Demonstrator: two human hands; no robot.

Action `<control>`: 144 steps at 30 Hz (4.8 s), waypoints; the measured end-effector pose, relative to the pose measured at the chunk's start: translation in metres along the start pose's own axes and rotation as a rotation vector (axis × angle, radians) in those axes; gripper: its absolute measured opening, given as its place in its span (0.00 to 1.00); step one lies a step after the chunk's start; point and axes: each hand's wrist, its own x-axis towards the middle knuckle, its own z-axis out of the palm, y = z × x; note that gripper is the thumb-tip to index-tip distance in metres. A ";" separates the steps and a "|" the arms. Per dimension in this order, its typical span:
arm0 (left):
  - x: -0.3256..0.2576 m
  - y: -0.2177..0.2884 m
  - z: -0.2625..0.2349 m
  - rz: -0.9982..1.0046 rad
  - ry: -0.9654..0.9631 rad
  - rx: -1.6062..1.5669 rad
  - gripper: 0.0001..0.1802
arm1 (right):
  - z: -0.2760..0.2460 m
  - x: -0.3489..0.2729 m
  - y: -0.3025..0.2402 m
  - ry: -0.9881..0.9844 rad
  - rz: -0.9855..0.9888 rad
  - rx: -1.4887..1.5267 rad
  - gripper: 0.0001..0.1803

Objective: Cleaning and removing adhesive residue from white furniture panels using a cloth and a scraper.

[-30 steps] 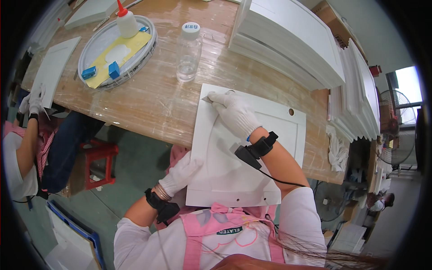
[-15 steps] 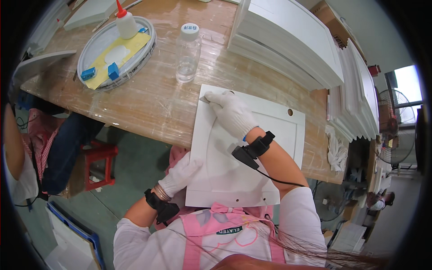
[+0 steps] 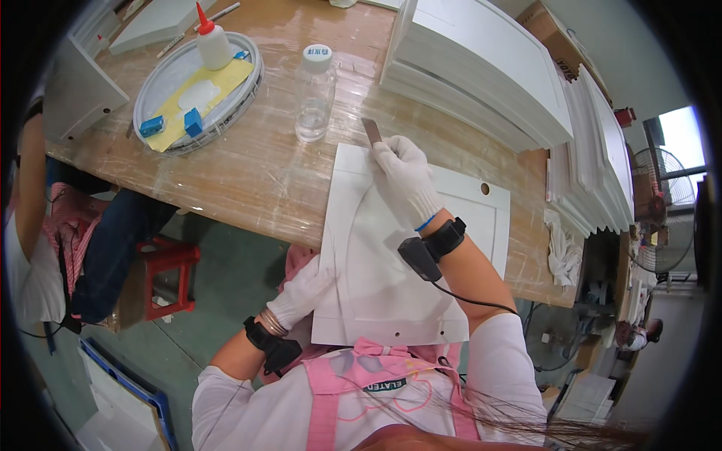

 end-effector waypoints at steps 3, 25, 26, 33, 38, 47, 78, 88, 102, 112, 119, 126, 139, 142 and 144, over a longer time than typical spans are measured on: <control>-0.004 -0.010 0.002 -0.047 0.003 0.008 0.25 | 0.022 -0.014 0.004 0.045 -0.273 -0.274 0.11; 0.006 0.030 0.007 -0.404 0.136 -0.393 0.27 | -0.153 -0.087 0.041 0.201 -0.045 -0.288 0.22; 0.008 0.031 0.007 -0.424 0.133 -0.372 0.27 | -0.155 -0.086 0.043 0.151 -0.064 -0.325 0.24; 0.009 0.021 0.011 -0.434 0.183 -0.450 0.27 | -0.153 -0.077 0.037 0.096 -0.014 -0.373 0.21; 0.011 0.031 0.012 -0.447 0.176 -0.424 0.26 | -0.147 -0.077 0.011 0.098 -0.060 -0.691 0.21; 0.011 0.026 0.010 -0.442 0.152 -0.458 0.27 | -0.146 -0.079 -0.001 0.081 0.012 -0.714 0.21; 0.015 0.025 0.015 -0.464 0.205 -0.612 0.27 | -0.099 -0.045 0.020 0.001 -0.025 -0.319 0.24; 0.016 0.021 0.013 -0.462 0.180 -0.441 0.29 | -0.102 -0.031 0.013 -0.023 -0.405 -0.928 0.21; 0.016 0.034 0.009 -0.485 0.153 -0.474 0.28 | -0.071 -0.019 -0.018 -0.077 0.060 -0.203 0.15; 0.015 0.025 0.011 -0.492 0.172 -0.534 0.26 | -0.106 -0.035 0.003 0.226 -0.546 -0.665 0.09; 0.018 0.028 0.010 -0.492 0.151 -0.594 0.27 | -0.147 -0.061 0.033 0.125 -0.627 -1.072 0.06; 0.021 0.042 0.007 -0.521 0.101 -0.496 0.26 | -0.106 -0.032 0.034 0.045 -0.730 -1.190 0.03; 0.020 0.039 0.004 -0.503 0.096 -0.409 0.26 | -0.105 -0.029 0.040 0.031 -0.648 -1.265 0.03; 0.019 0.035 0.004 -0.482 0.092 -0.425 0.27 | -0.111 -0.032 0.030 -0.015 -0.713 -1.225 0.03; 0.019 0.032 0.003 -0.479 0.087 -0.420 0.28 | -0.095 -0.029 0.026 -0.053 -0.660 -1.289 0.03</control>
